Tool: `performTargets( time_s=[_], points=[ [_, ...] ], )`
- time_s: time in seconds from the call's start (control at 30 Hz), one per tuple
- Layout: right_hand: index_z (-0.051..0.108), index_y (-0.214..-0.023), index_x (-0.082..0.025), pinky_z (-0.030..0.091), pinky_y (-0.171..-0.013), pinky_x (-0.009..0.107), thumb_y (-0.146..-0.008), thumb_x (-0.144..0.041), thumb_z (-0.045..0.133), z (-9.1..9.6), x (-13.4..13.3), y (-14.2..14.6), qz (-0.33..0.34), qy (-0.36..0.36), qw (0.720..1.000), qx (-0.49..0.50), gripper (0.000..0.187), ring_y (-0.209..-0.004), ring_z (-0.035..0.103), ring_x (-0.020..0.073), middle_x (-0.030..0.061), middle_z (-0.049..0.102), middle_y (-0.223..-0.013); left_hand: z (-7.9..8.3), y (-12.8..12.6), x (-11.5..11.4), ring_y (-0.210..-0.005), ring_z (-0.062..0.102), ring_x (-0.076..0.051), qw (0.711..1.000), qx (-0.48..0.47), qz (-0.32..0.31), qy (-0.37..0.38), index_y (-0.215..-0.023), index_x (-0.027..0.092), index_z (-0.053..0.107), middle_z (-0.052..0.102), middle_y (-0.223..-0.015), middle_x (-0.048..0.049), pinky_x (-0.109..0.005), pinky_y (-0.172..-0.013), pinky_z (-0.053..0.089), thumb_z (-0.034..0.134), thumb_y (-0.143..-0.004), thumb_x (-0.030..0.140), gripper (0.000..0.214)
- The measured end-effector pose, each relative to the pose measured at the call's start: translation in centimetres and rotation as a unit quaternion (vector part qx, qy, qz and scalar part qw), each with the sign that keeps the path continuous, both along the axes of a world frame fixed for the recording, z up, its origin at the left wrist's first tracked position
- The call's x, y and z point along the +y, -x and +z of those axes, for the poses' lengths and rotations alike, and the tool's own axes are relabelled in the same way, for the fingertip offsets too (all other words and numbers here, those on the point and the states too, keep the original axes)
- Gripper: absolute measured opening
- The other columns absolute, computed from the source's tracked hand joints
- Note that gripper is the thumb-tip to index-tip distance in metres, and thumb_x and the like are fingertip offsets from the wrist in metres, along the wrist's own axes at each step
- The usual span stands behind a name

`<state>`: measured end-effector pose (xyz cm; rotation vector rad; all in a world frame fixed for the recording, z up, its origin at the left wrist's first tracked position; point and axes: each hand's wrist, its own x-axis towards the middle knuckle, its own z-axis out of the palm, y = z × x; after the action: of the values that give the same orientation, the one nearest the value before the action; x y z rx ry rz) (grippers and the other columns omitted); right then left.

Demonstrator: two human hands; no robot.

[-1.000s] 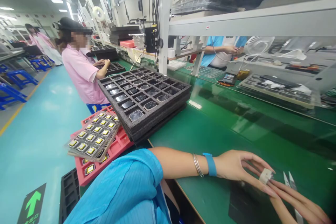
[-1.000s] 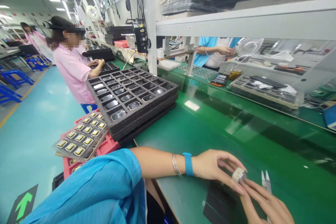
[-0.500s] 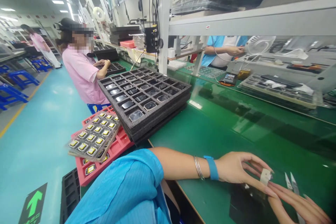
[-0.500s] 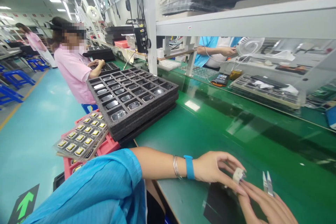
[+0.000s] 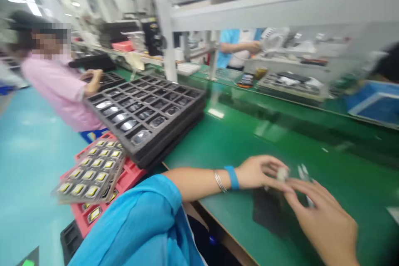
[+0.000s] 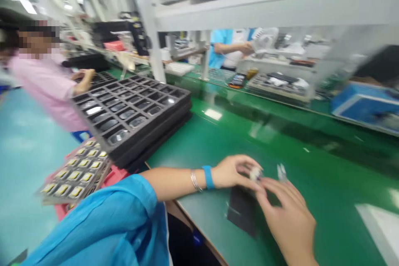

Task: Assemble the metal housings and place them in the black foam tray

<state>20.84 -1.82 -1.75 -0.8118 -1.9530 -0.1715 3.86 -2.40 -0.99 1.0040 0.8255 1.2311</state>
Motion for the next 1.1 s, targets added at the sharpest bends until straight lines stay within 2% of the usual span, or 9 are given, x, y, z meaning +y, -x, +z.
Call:
performTargets(
  time_s=[0.07,0.2,0.33,0.43,0.53,0.63,0.73,0.83,1.1],
  points=[
    [0.066,-0.074,-0.025,0.057,-0.087,0.044,-0.088,-0.037,0.056,2.0,-1.1,0.0,0.009,0.004,1.000,0.001,0.021,-0.067,0.071,0.0218,0.0002,0.074,-0.075,0.4,-0.1,-0.4,-0.082,0.063,-0.015,1.000,-0.009,-0.001,0.014,-0.092,0.014,0.066,0.066,-0.089,-0.0033,-0.043,-0.095,0.049,0.094,-0.031,0.028,0.069],
    [0.065,-0.070,-0.025,0.049,-0.099,0.047,-0.082,-0.023,0.057,4.9,0.4,-4.3,-0.157,0.055,0.984,0.062,0.014,-0.082,0.070,0.0216,0.0018,0.074,-0.083,1.0,0.5,-0.1,-0.086,0.068,-0.018,0.996,-0.066,-0.048,0.046,-0.101,0.017,0.064,0.069,-0.093,-0.0034,-0.038,-0.092,0.050,0.092,-0.046,0.025,0.063],
    [0.069,-0.065,-0.019,0.050,-0.084,0.040,-0.070,-0.015,0.064,6.0,2.7,-12.9,-0.363,0.124,0.917,0.108,0.009,-0.080,0.067,0.0230,0.0065,0.072,-0.074,1.1,1.2,0.4,-0.092,0.069,-0.020,0.990,-0.095,-0.085,0.063,-0.106,0.020,0.062,0.072,-0.097,-0.0038,-0.036,-0.090,0.053,0.090,-0.053,0.025,0.061],
    [0.066,-0.052,-0.016,0.049,-0.082,0.042,-0.060,-0.008,0.070,5.6,3.7,-16.4,-0.433,0.217,0.867,0.118,0.012,-0.071,0.063,0.0231,0.0055,0.062,-0.053,1.2,1.4,0.1,-0.093,0.069,-0.020,0.988,-0.096,-0.094,0.070,-0.107,0.021,0.062,0.072,-0.098,-0.0050,-0.036,-0.088,0.054,0.090,-0.053,0.026,0.061],
    [0.072,-0.067,-0.015,0.047,-0.093,0.043,-0.069,-0.009,0.066,4.9,3.7,-14.2,-0.375,0.192,0.898,0.129,0.009,-0.085,0.066,0.0234,0.0070,0.070,-0.071,1.2,1.3,-0.1,-0.092,0.068,-0.020,0.987,-0.101,-0.112,0.061,-0.107,0.021,0.061,0.072,-0.100,-0.0052,-0.038,-0.089,0.055,0.089,-0.054,0.026,0.060],
    [0.074,-0.089,-0.018,0.050,-0.093,0.037,-0.084,-0.025,0.062,4.1,1.8,-7.6,-0.170,0.204,0.944,0.196,0.015,-0.094,0.067,0.0191,0.0058,0.074,-0.093,1.3,1.3,-0.2,-0.092,0.068,-0.021,0.985,-0.101,-0.130,0.059,-0.104,0.020,0.060,0.071,-0.098,-0.0047,-0.038,-0.087,0.055,0.089,-0.054,0.025,0.058],
    [0.072,-0.083,-0.019,0.054,-0.083,0.034,-0.082,-0.029,0.067,3.0,-1.0,-1.6,0.004,0.292,0.931,0.219,0.011,-0.083,0.069,0.0175,0.0025,0.074,-0.086,1.4,1.4,-0.3,-0.088,0.068,-0.019,0.985,-0.086,-0.139,0.063,-0.103,0.020,0.061,0.071,-0.096,-0.0038,-0.034,-0.083,0.056,0.089,-0.052,0.024,0.058],
    [0.071,-0.082,-0.020,0.054,-0.082,0.033,-0.081,-0.028,0.067,2.2,-2.6,0.7,0.022,0.311,0.925,0.217,0.009,-0.081,0.069,0.0175,0.0015,0.074,-0.084,1.4,1.5,-0.3,-0.084,0.067,-0.017,0.986,-0.073,-0.135,0.063,-0.102,0.020,0.061,0.070,-0.095,-0.0027,-0.030,-0.078,0.055,0.089,-0.052,0.023,0.058],
    [0.070,-0.078,-0.022,0.054,-0.089,0.037,-0.082,-0.027,0.066,2.5,-3.0,0.2,0.007,0.278,0.940,0.200,0.008,-0.079,0.069,0.0183,0.0013,0.074,-0.082,1.0,1.0,-0.1,-0.083,0.066,-0.016,0.991,-0.050,-0.123,0.037,-0.099,0.019,0.062,0.069,-0.094,-0.0025,-0.028,-0.077,0.054,0.090,-0.050,0.022,0.057]
  ],
)
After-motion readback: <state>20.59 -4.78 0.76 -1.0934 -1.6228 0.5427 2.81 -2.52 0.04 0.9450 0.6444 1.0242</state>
